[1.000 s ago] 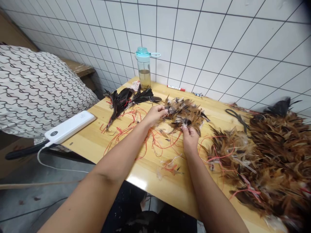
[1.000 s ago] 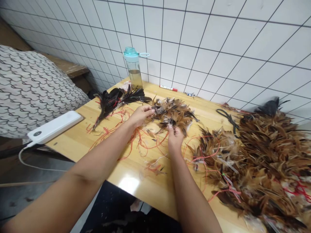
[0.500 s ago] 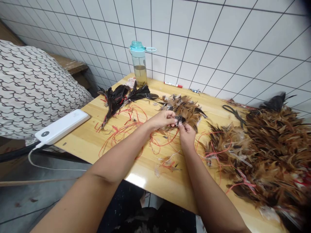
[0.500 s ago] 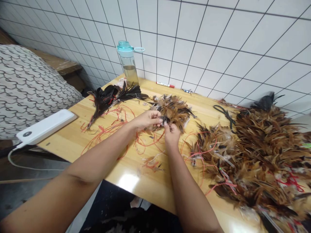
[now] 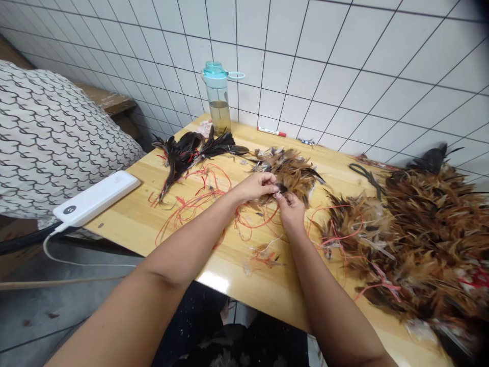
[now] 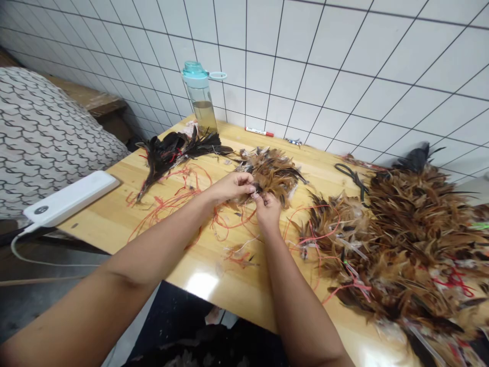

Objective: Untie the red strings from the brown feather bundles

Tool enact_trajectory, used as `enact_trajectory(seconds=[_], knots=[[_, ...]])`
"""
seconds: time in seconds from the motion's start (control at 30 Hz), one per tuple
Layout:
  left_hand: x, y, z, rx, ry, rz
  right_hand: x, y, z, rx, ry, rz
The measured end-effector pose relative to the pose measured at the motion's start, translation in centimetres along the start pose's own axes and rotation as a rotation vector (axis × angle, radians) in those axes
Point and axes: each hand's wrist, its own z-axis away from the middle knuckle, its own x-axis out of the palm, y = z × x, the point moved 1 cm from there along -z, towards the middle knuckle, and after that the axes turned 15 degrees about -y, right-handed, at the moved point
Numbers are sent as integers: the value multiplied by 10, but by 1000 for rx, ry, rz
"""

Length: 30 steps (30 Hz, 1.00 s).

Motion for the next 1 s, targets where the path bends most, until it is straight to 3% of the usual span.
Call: enact_trajectory(seconds=[0.13,0.27,0.37,0.47,0.6,0.7,0.77,0.83,0.93,1.0], knots=[[-6,-1,-2,17,167,-121,-1,-11,3,12,25,-50],[-8,0,-2,71,285,-567,3,-20,9,-59,56,-4],[-5,-2,-3,135,218,-912,12,-27,18,-266,-3,132],[0,-5,-10,206,130,-1090,22,-35,28,-487,-129,305],[8,-6,-34,284,-22,-1230,25,-40,34,-564,-161,427],[15,-6,-54,262,-136,-1318,24,-40,36,-564,-182,473],[13,-8,-63,216,-110,-1345,24,-40,36,-550,-202,501],[7,-12,-67,153,-12,-1336,24,-40,37,-517,-200,510],[-7,-17,-66,55,129,-1298,25,-41,37,-487,-188,508],[-13,-15,-62,33,145,-1280,26,-41,37,-493,-191,516]])
